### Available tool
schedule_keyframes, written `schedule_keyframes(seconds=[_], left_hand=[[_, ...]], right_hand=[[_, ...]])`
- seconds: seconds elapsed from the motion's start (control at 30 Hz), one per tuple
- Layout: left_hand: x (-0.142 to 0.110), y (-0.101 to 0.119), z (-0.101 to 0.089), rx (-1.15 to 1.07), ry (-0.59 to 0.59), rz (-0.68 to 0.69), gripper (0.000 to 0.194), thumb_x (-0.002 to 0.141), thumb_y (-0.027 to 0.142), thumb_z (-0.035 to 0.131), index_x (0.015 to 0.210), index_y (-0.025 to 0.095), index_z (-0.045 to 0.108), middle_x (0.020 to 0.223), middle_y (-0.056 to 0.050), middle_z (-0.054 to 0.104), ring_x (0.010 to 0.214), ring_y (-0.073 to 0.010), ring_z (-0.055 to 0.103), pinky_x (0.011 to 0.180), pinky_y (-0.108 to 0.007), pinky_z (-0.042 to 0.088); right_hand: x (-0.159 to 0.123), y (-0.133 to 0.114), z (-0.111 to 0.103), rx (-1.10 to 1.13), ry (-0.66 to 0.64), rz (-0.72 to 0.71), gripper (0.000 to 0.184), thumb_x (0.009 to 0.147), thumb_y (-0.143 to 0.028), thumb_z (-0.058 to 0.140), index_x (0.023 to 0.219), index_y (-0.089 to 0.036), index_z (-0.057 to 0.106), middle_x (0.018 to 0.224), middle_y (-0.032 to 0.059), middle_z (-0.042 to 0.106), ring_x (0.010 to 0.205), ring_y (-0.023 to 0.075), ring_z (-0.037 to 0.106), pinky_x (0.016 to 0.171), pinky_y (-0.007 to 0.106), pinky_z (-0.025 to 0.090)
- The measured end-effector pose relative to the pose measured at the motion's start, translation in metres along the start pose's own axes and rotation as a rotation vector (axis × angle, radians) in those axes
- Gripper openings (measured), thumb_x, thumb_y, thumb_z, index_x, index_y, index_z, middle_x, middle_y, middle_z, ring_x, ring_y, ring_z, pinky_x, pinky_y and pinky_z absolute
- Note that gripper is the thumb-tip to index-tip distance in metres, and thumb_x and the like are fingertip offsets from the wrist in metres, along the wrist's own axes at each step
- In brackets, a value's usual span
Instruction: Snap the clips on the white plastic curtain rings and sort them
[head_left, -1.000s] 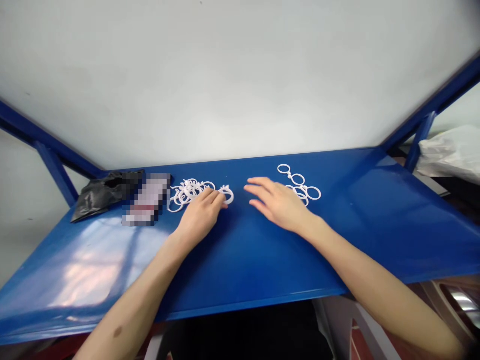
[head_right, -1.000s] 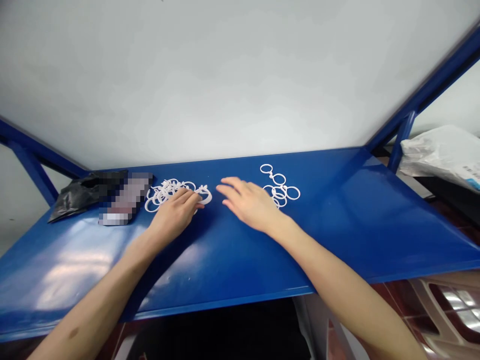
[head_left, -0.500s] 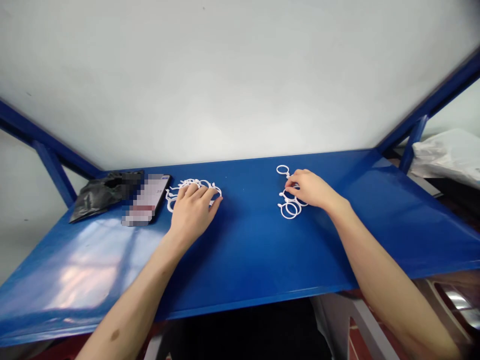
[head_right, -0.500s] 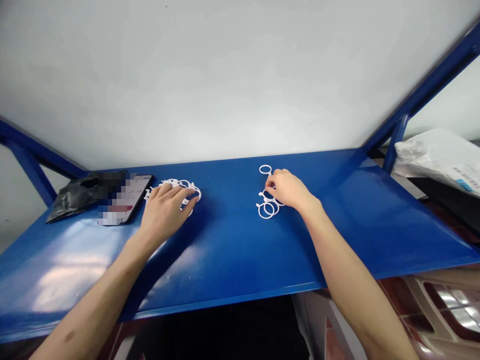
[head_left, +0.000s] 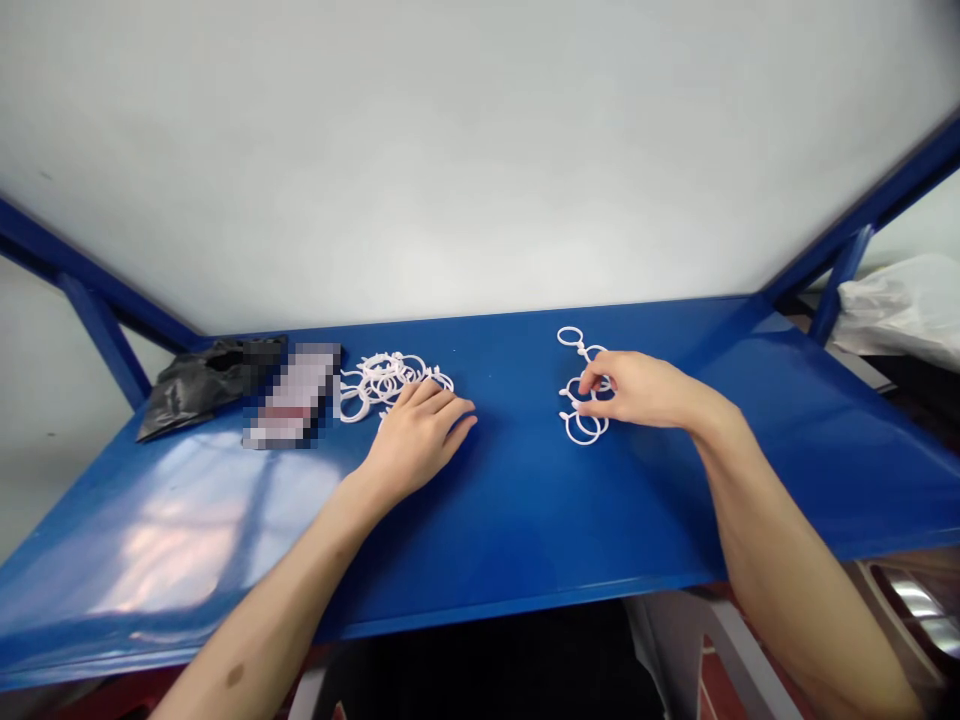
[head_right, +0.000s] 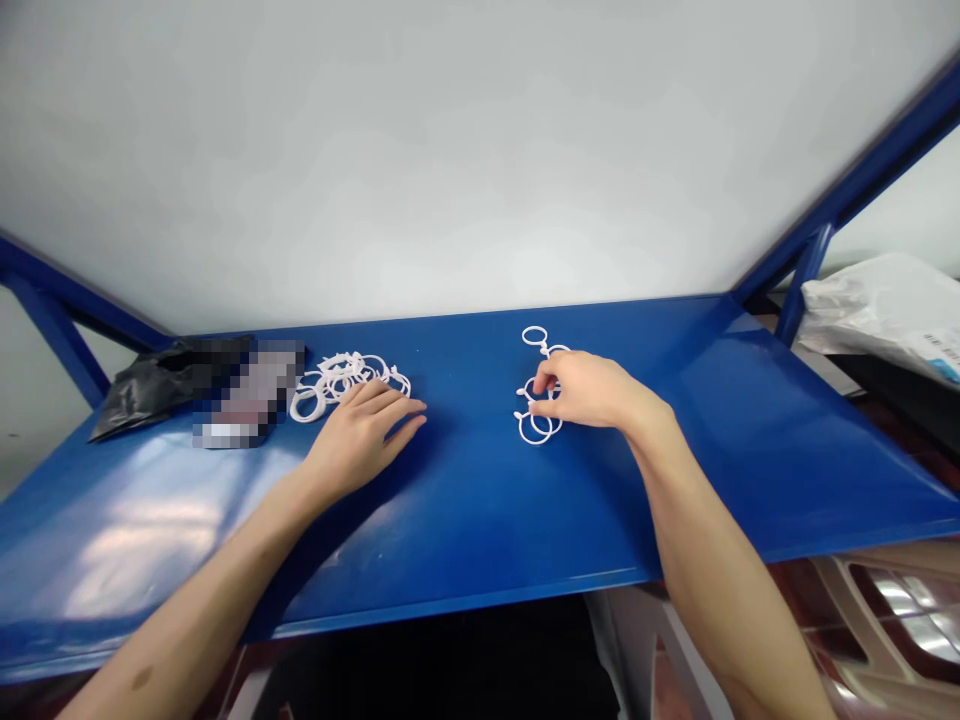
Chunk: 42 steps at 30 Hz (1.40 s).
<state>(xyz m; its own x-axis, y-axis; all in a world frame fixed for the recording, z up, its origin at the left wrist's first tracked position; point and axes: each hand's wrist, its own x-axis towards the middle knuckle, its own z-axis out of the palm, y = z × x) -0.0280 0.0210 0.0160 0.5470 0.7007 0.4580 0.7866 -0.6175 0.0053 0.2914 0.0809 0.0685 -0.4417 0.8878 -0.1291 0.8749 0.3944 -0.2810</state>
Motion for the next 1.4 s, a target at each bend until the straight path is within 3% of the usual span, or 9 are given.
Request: schedule_keyframes(seconds=[0.13, 0.3, 0.6, 0.83, 1.0, 1.1, 1.23, 1.4], left_hand=[[0.000, 0.002, 0.001, -0.026, -0.019, -0.004, 0.021, 0.102, 0.029, 0.053, 0.102, 0.018, 0.070, 0.093, -0.006, 0.074, 0.089, -0.0228, 0.060, 0.084, -0.040, 0.047], [0.000, 0.004, 0.002, -0.035, -0.045, 0.003, 0.020, 0.102, 0.029, 0.053, 0.102, 0.018, 0.070, 0.092, -0.005, 0.074, 0.089, -0.0229, 0.059, 0.083, -0.039, 0.048], [0.000, 0.005, 0.004, -0.087, -0.023, -0.002, 0.020, 0.102, 0.029, 0.053, 0.101, 0.019, 0.071, 0.092, -0.005, 0.074, 0.088, -0.0225, 0.059, 0.082, -0.038, 0.047], [0.002, 0.016, 0.005, -0.329, -0.069, -0.195, 0.026, 0.101, 0.038, 0.054, 0.099, 0.021, 0.073, 0.094, -0.004, 0.077, 0.089, -0.0221, 0.060, 0.087, -0.040, 0.048], [0.006, 0.023, 0.000, -0.572, -0.165, -0.388, 0.027, 0.099, 0.042, 0.057, 0.097, 0.022, 0.074, 0.089, -0.002, 0.076, 0.079, -0.0182, 0.063, 0.075, -0.032, 0.050], [0.006, 0.025, -0.001, -0.637, -0.199, -0.464, 0.022, 0.095, 0.040, 0.062, 0.102, 0.023, 0.074, 0.079, 0.001, 0.073, 0.066, -0.0149, 0.061, 0.065, -0.028, 0.047], [0.005, 0.030, 0.004, -0.601, -0.143, -0.440, 0.015, 0.091, 0.031, 0.067, 0.101, 0.022, 0.073, 0.074, 0.002, 0.070, 0.063, -0.0139, 0.060, 0.064, -0.027, 0.048], [0.005, 0.028, 0.009, -0.646, -0.097, -0.533, 0.015, 0.091, 0.028, 0.065, 0.102, 0.021, 0.071, 0.069, 0.003, 0.068, 0.058, -0.0124, 0.059, 0.059, -0.025, 0.047]], right_hand=[[-0.002, -0.006, -0.001, -0.045, -0.122, 0.052, 0.025, 0.081, -0.039, 0.070, 0.102, -0.029, 0.076, 0.102, 0.0019, 0.074, 0.085, 0.0216, 0.066, 0.062, 0.030, 0.043], [0.003, -0.010, 0.006, -0.131, -0.089, 0.142, 0.011, 0.086, -0.028, 0.066, 0.087, -0.027, 0.076, 0.089, 0.0025, 0.073, 0.079, 0.0210, 0.064, 0.057, 0.029, 0.037], [0.009, -0.038, 0.033, -0.094, 0.068, -0.089, 0.009, 0.091, -0.026, 0.064, 0.089, -0.020, 0.070, 0.099, 0.0040, 0.062, 0.064, 0.0120, 0.054, 0.058, 0.027, 0.036], [0.007, -0.071, 0.051, -0.009, 0.228, -0.177, 0.009, 0.094, -0.027, 0.063, 0.094, -0.020, 0.067, 0.106, 0.0030, 0.062, 0.067, 0.0110, 0.055, 0.059, 0.026, 0.036], [0.008, -0.081, 0.064, 0.197, 0.296, -0.220, 0.005, 0.092, -0.023, 0.065, 0.089, -0.019, 0.065, 0.098, 0.0019, 0.064, 0.066, 0.0101, 0.055, 0.064, 0.025, 0.040], [0.010, -0.083, 0.070, 0.289, 0.287, -0.230, 0.006, 0.092, -0.021, 0.064, 0.087, -0.019, 0.063, 0.090, 0.0015, 0.065, 0.066, 0.0106, 0.055, 0.065, 0.025, 0.041], [0.011, -0.083, 0.071, 0.323, 0.251, -0.220, 0.006, 0.094, -0.021, 0.062, 0.088, -0.019, 0.063, 0.084, 0.0010, 0.066, 0.066, 0.0119, 0.057, 0.065, 0.026, 0.041], [0.009, -0.081, 0.062, 0.367, 0.162, -0.228, 0.025, 0.095, -0.044, 0.065, 0.094, -0.019, 0.066, 0.091, 0.0044, 0.070, 0.078, 0.0163, 0.063, 0.069, 0.029, 0.046]])
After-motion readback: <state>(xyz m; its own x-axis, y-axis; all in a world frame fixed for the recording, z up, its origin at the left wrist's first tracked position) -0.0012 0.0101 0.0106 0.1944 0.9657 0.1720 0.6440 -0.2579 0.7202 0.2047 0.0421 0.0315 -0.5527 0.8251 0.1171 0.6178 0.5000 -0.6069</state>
